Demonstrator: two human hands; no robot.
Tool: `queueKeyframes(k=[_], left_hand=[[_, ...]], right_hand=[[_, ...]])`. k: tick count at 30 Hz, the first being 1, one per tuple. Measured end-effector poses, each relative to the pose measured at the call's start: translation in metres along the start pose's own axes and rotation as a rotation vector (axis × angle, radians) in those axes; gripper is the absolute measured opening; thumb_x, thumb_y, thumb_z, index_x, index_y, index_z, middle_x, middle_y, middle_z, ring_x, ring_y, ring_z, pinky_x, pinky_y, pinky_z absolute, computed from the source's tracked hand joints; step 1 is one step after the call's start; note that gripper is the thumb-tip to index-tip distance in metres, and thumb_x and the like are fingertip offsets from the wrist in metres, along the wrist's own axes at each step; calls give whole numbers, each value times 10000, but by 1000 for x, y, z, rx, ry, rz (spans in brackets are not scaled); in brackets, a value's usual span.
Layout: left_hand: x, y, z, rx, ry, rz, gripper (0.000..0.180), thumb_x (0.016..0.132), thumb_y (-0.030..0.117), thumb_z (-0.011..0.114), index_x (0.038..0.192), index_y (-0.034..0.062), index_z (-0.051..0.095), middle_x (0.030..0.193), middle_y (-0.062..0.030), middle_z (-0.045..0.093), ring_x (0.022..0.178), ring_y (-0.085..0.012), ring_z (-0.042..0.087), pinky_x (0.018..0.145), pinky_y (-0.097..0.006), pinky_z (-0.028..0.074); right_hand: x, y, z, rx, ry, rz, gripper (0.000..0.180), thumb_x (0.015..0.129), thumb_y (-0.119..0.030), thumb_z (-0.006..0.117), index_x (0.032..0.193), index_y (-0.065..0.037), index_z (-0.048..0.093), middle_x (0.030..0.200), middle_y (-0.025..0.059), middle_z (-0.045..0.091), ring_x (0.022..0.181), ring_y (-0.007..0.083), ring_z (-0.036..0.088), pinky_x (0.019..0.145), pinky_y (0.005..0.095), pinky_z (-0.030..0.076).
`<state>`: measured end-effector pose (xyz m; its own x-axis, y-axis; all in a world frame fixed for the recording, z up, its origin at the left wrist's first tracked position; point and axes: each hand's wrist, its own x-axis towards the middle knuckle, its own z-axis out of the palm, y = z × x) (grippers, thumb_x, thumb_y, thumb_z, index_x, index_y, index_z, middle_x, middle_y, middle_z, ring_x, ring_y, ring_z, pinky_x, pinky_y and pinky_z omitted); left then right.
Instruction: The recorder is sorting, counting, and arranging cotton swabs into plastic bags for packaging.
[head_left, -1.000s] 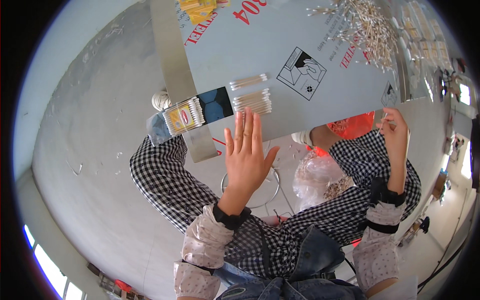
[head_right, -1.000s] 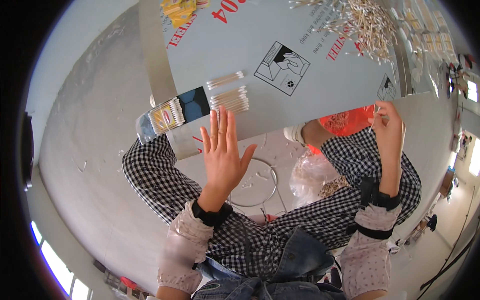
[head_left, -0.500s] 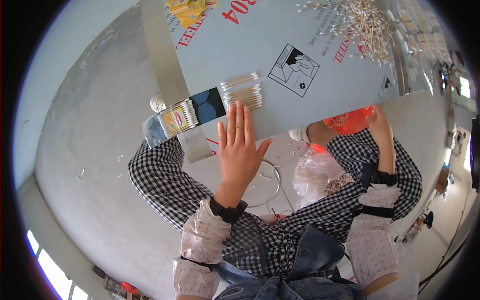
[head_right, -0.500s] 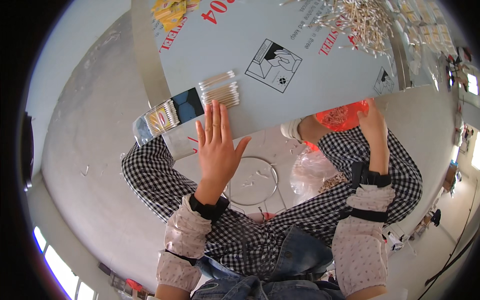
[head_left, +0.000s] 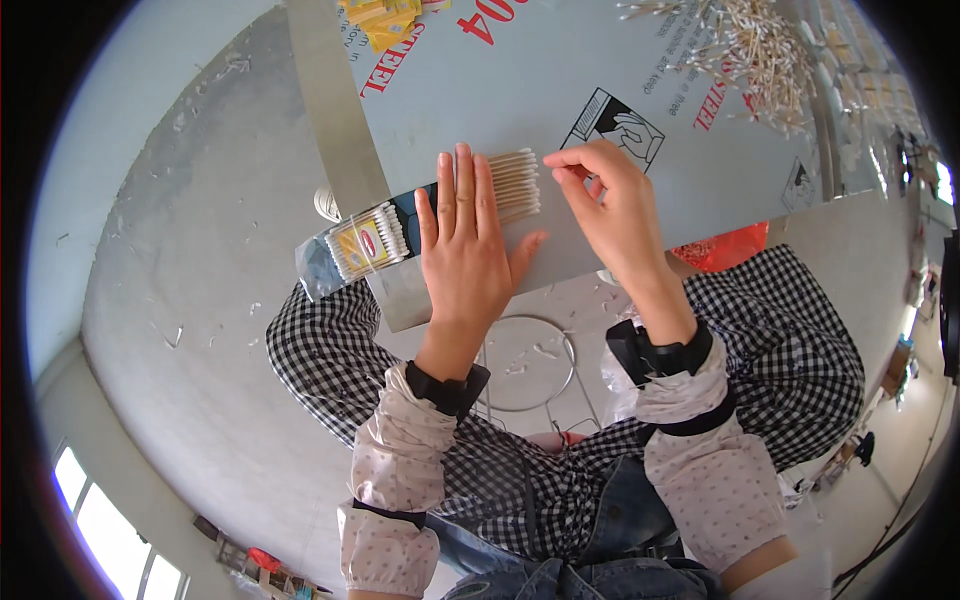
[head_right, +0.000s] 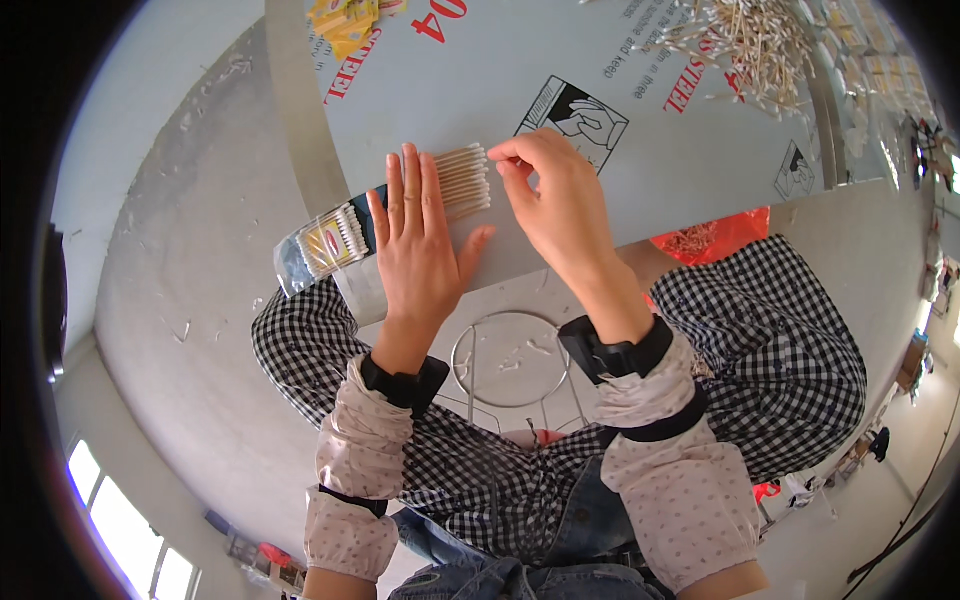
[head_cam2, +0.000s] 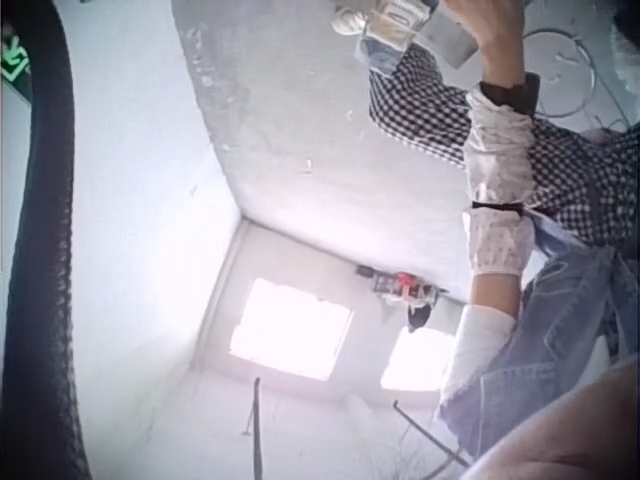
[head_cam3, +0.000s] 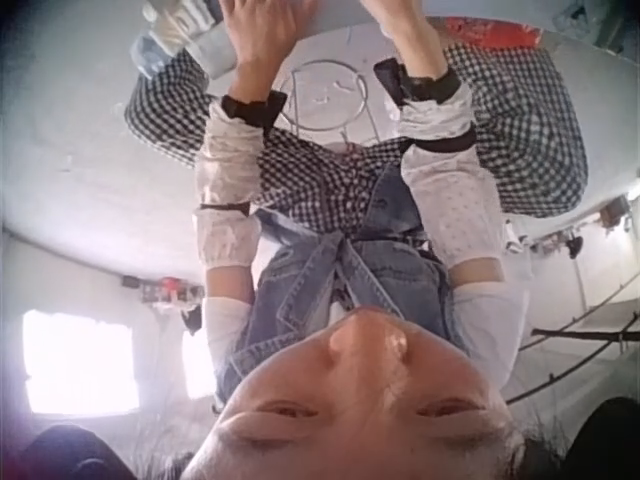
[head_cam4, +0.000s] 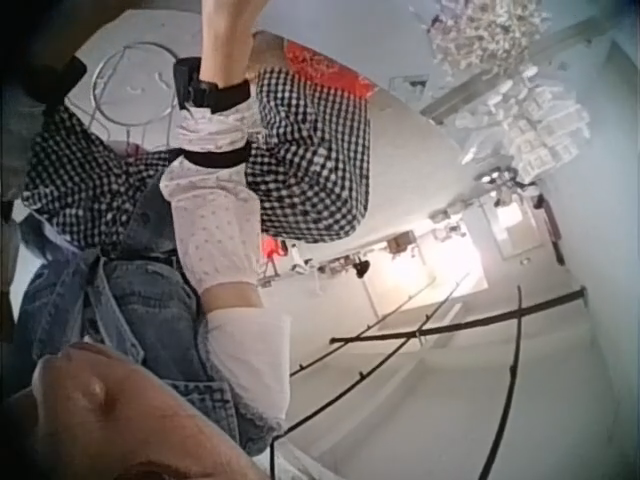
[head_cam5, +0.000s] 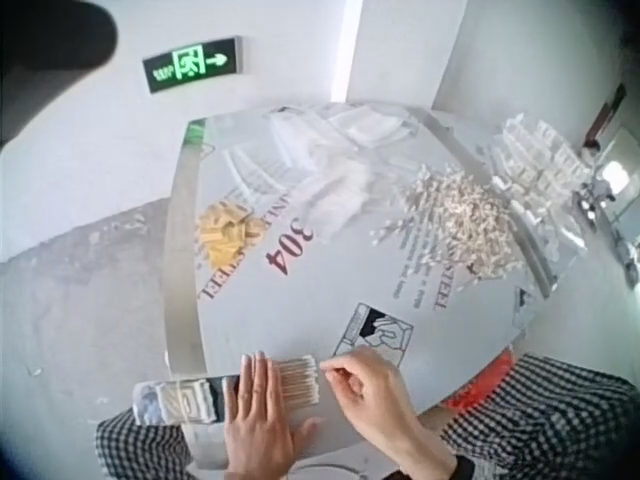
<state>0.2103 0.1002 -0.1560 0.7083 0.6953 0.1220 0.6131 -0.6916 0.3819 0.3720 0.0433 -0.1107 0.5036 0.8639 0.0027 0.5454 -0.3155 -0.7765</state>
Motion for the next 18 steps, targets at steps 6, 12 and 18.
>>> queueKeyframes(k=[6,12,18], left_hand=[[0,-1,4,71,-56,7,957,917,675,478,1525,-46,321,1619,-187,288,1520,-318,241,1211,-528,199],[0,-2,2,58,-85,12,977,922,663,494,1549,-46,254,1627,-201,257,1523,-328,224,1211,-538,174],[-1,-3,5,34,-72,1,971,921,653,506,1549,-44,256,1627,-190,263,1523,-324,225,1213,-533,175]], right_hand=[[5,16,15,-106,11,-65,70,862,-19,669,890,-65,624,846,49,629,688,232,644,575,345,506],[26,18,7,-203,-143,-225,109,810,-40,682,838,-76,583,816,43,604,666,260,630,579,368,509],[30,24,5,-267,-260,-251,157,798,-24,683,872,-59,549,844,55,598,685,252,633,619,353,519]])
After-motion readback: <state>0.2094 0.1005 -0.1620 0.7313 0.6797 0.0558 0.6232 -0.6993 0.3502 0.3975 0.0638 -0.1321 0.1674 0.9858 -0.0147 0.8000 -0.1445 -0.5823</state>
